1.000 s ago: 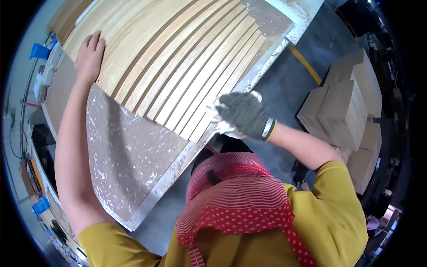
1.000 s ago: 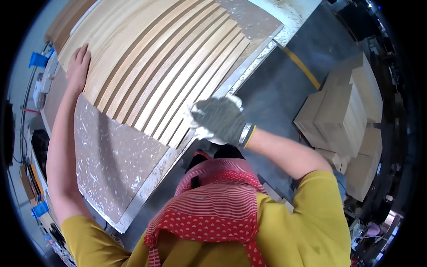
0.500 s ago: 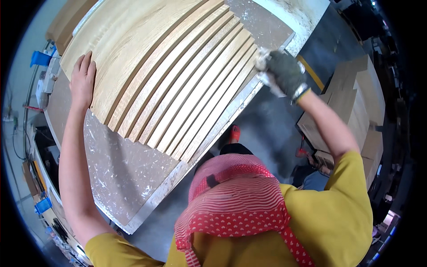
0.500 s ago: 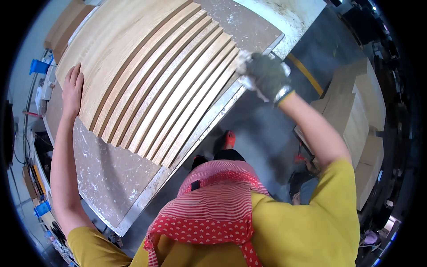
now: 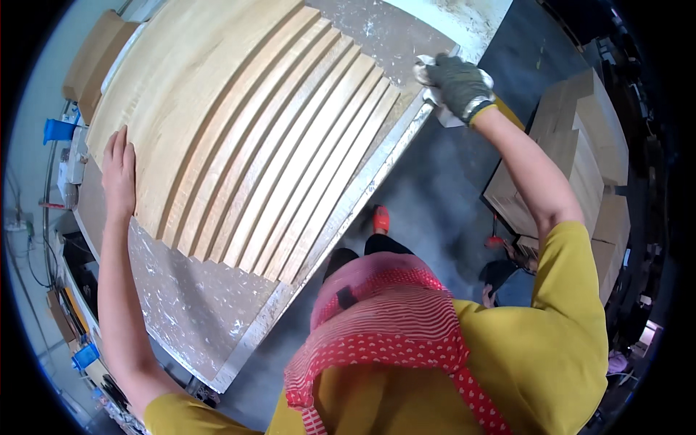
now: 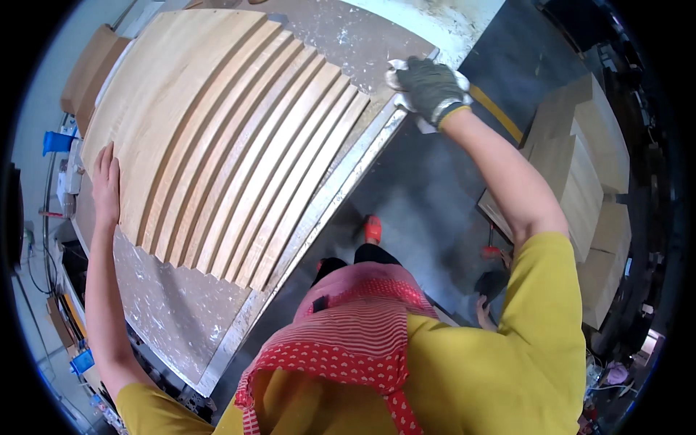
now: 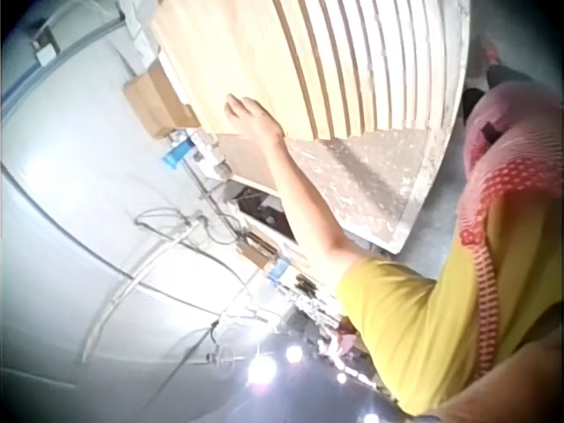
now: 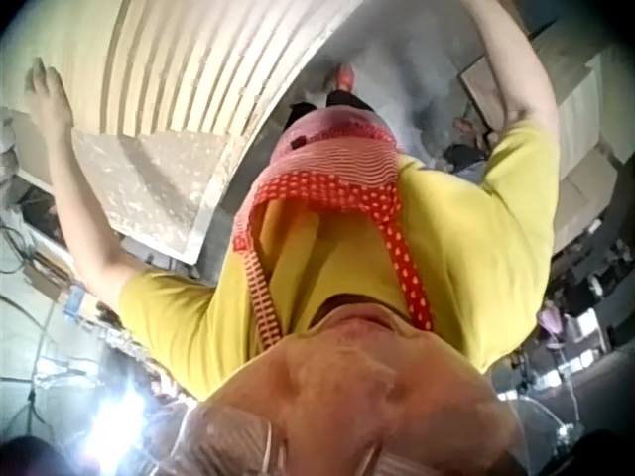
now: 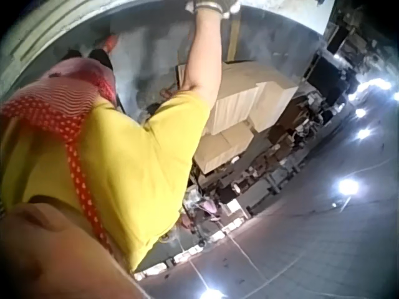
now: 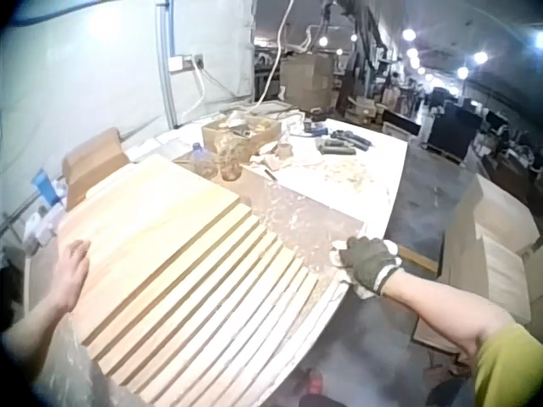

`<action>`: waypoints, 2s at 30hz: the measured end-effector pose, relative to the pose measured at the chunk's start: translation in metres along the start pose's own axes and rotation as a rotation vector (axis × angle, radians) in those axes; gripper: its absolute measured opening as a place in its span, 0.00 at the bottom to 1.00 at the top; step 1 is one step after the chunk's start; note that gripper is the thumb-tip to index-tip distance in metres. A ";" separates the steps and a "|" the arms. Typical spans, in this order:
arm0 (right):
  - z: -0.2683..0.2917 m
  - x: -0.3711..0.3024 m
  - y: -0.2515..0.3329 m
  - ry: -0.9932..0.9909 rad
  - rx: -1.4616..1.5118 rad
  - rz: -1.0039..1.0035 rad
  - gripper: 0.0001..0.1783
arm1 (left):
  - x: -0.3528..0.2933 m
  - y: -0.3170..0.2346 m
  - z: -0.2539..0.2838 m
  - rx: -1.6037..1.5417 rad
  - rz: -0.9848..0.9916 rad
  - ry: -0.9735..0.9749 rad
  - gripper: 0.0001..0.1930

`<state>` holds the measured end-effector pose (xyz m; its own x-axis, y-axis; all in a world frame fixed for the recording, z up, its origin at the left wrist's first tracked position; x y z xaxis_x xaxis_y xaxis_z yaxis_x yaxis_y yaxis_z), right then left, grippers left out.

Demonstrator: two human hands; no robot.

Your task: The person wipes a wooden slatted board with a cloth, then applies a liquid finish from a bottle using a brush. They continue to wipe the board with a cloth to spread the finish and remove excess. The person flips the board over to work on the other side, repeating the wiping and finishing process.

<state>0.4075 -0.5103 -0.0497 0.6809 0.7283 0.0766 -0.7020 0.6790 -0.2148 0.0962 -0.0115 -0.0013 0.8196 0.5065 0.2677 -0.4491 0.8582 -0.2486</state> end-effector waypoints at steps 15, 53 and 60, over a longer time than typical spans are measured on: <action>-0.050 -0.054 0.075 -0.309 0.507 -0.530 0.32 | -0.001 0.000 0.001 -0.024 0.010 0.001 0.24; -0.040 -0.060 0.064 -0.412 0.757 -0.538 0.28 | 0.001 0.010 -0.004 -0.069 0.029 -0.035 0.23; 0.018 -0.075 0.092 -0.404 0.508 0.027 0.23 | 0.002 -0.003 -0.001 -0.081 0.021 -0.059 0.23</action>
<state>0.2883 -0.5010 -0.0579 0.5990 0.6561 0.4591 -0.7966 0.5467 0.2581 0.0997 -0.0136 -0.0012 0.7867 0.5305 0.3157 -0.4336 0.8389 -0.3290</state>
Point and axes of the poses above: each hand's wrist, its own x-axis towards the middle knuckle, its own z-axis out of the back of the hand, y = z × x, the point moved 1 cm from there along x, towards the middle knuckle, and after that the axes turned 6 degrees about -x, right-handed, at the moved point
